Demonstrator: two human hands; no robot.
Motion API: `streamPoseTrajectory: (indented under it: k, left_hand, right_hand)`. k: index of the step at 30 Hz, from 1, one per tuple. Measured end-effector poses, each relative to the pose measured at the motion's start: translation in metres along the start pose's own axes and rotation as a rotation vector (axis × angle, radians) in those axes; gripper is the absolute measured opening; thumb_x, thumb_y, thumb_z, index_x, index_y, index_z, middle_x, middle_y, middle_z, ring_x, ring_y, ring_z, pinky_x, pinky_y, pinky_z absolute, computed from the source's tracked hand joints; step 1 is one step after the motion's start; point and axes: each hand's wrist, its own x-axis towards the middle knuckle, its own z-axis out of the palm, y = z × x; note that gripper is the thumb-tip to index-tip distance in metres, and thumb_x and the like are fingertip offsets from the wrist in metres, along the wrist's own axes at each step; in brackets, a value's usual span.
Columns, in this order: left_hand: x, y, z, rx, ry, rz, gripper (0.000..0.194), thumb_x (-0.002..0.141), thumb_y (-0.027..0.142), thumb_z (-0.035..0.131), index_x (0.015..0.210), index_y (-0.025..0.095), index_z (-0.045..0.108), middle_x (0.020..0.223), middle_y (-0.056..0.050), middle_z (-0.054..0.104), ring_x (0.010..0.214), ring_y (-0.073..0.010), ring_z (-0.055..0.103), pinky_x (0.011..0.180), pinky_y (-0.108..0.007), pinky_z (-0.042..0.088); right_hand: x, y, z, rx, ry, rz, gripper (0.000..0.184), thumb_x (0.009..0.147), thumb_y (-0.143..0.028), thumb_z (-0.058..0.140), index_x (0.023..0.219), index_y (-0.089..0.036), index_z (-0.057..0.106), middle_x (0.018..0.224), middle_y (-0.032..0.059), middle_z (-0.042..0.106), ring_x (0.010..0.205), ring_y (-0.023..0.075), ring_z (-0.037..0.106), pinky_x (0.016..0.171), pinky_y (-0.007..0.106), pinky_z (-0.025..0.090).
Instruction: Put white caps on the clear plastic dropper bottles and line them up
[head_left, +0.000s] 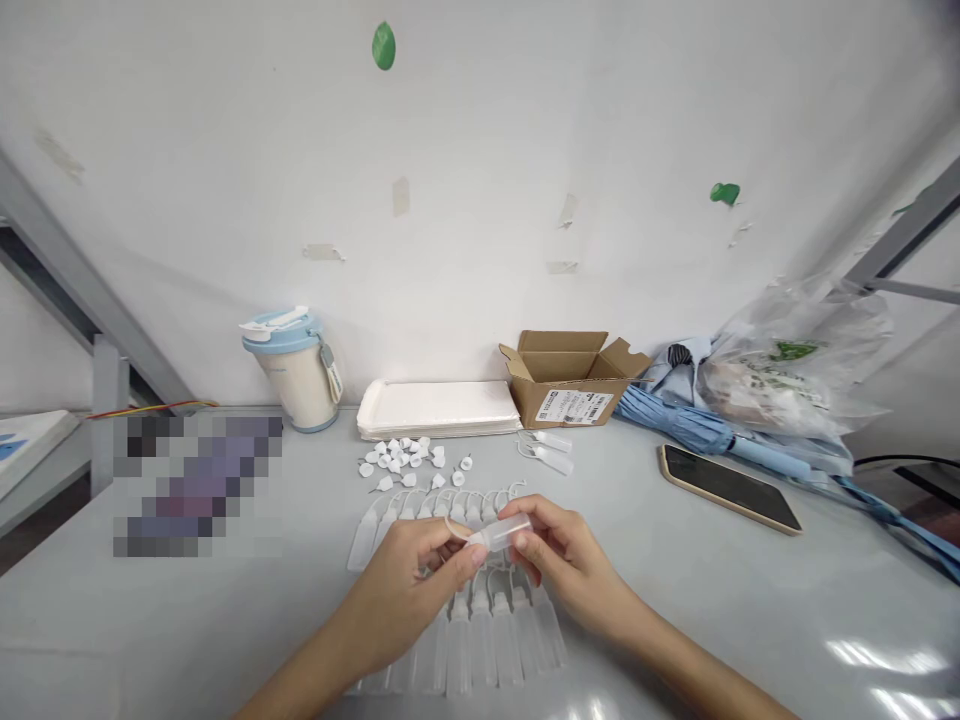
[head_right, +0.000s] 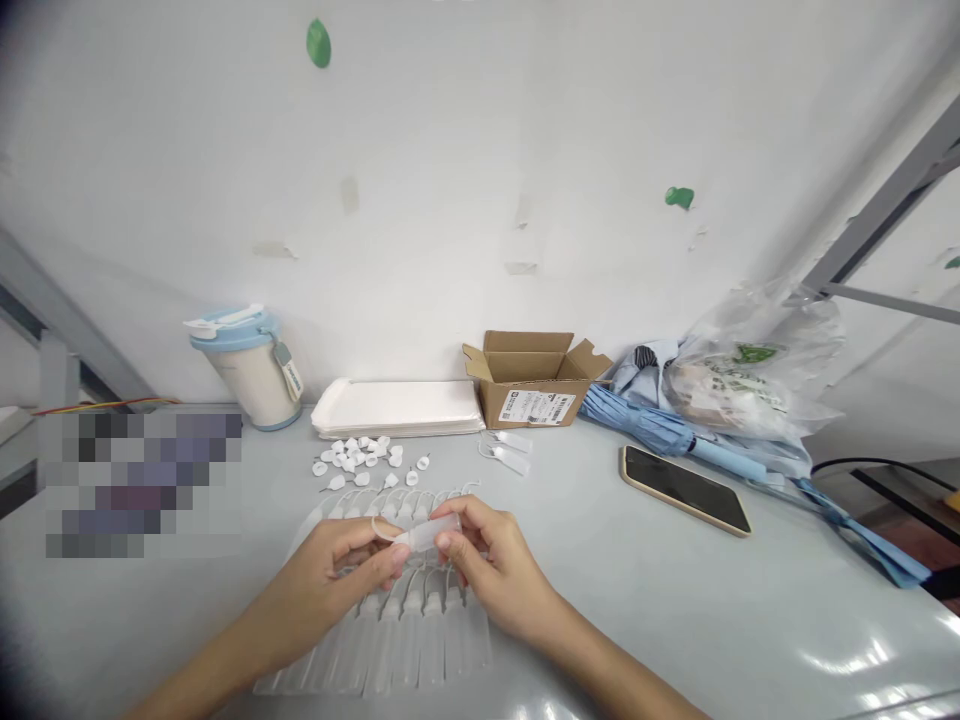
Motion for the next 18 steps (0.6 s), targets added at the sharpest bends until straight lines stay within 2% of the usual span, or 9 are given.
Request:
streamPoseTrajectory:
  k: [4,10,18]
  left_hand:
    - [0.0004,0.0001,-0.0006,-0.048,0.010,-0.017,0.030,0.084,0.039,0.049,0.070,0.017,0.062,0.062,0.001,0.053,0.061,-0.0131,0.051,0.059,-0.023,0.041]
    - [0.0012,0.0002,-0.0025,0.015,0.041,0.045,0.025,0.082,0.035,0.053,0.071,0.018,0.067,0.060,0.001,0.056,0.059,-0.0128,0.052,0.057,-0.022,0.041]
    - [0.0014,-0.0082,0.0029,0.314,0.186,0.290,0.017,0.083,0.027,0.054,0.080,0.018,0.068,0.061,0.000,0.059,0.057,-0.0127,0.053,0.058,-0.022,0.041]
  right_hand:
    - [-0.0015,-0.0022,-0.0003,-0.074,-0.021,-0.033,0.033,0.090,-0.044,0.043,0.102,-0.016,0.056,0.064,-0.0020,0.052,0.053,0.0093,0.046,0.051,0.021,0.035]
    - [-0.0031,-0.0026,0.0013,-0.116,0.016,-0.035,0.033,0.090,-0.045,0.043,0.092,-0.016,0.059,0.055,-0.0046,0.041,0.049,0.0089,0.039,0.048,0.022,0.029]
    - [-0.0033,-0.0018,0.0027,-0.061,0.038,0.021,0.041,0.089,-0.051,0.042,0.088,-0.015,0.060,0.051,-0.0056,0.037,0.045,0.0084,0.033,0.046,0.022,0.024]
